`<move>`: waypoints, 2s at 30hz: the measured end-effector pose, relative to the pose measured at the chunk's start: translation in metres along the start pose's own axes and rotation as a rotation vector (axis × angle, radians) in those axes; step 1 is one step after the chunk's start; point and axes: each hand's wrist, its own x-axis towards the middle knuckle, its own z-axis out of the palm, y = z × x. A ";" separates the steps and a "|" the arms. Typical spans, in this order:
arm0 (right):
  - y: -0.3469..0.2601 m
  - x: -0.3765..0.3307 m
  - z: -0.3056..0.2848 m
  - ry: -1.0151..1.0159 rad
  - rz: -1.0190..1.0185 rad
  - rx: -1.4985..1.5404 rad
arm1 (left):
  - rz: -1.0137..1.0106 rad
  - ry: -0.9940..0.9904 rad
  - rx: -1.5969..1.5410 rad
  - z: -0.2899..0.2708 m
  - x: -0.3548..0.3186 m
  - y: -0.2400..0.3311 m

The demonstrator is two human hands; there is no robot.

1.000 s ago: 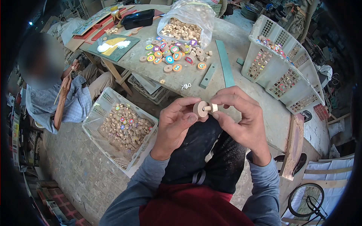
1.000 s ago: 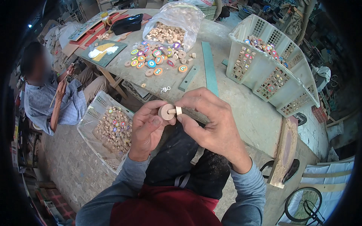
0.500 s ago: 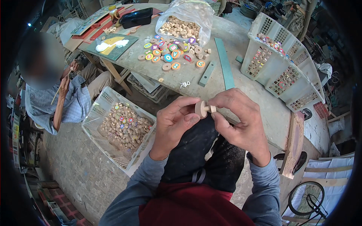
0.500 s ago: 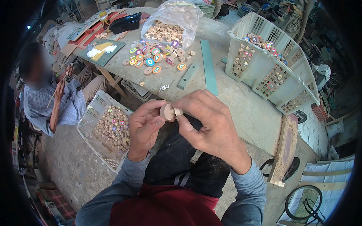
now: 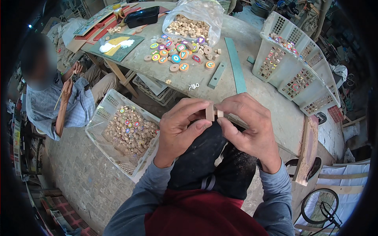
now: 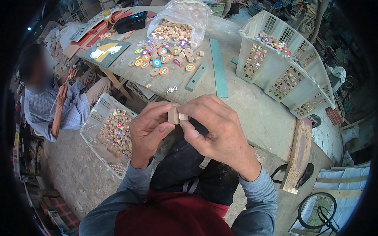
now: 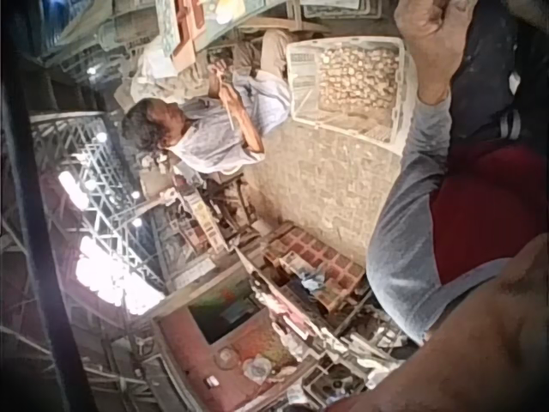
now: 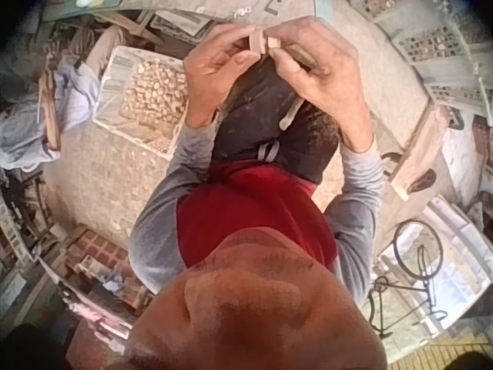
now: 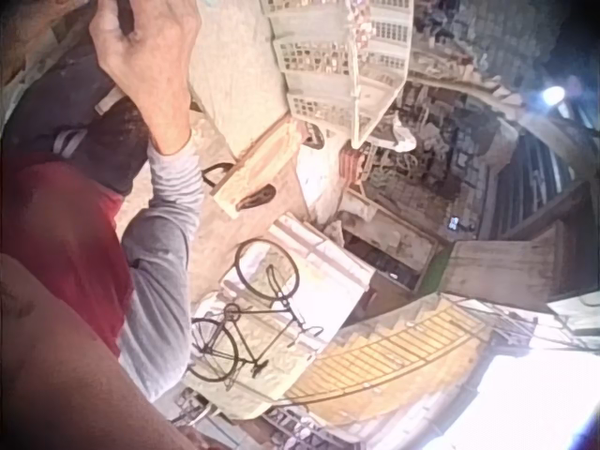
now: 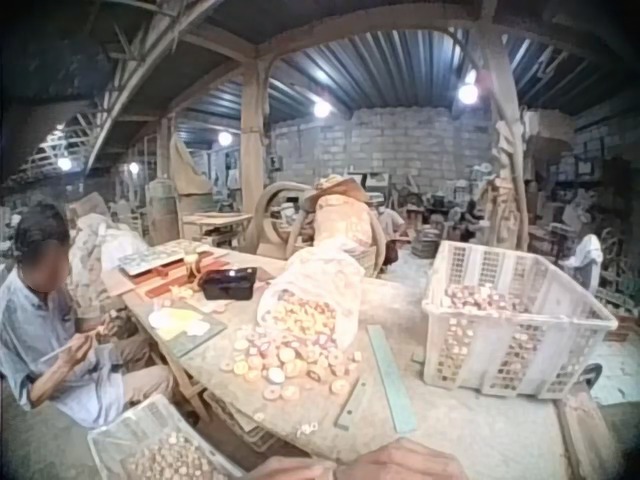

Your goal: Sand and assemble small wooden circular toy components with pegs.

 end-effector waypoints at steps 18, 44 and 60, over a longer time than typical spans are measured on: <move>0.012 -0.012 0.006 -0.009 0.096 0.135 | 0.009 -0.049 0.216 -0.005 0.001 -0.004; 0.023 -0.014 0.035 0.201 -0.124 -0.291 | -0.355 0.264 -0.330 0.027 -0.014 -0.009; 0.024 -0.014 0.040 0.248 -0.160 -0.279 | -0.350 0.292 -0.317 0.028 -0.017 -0.012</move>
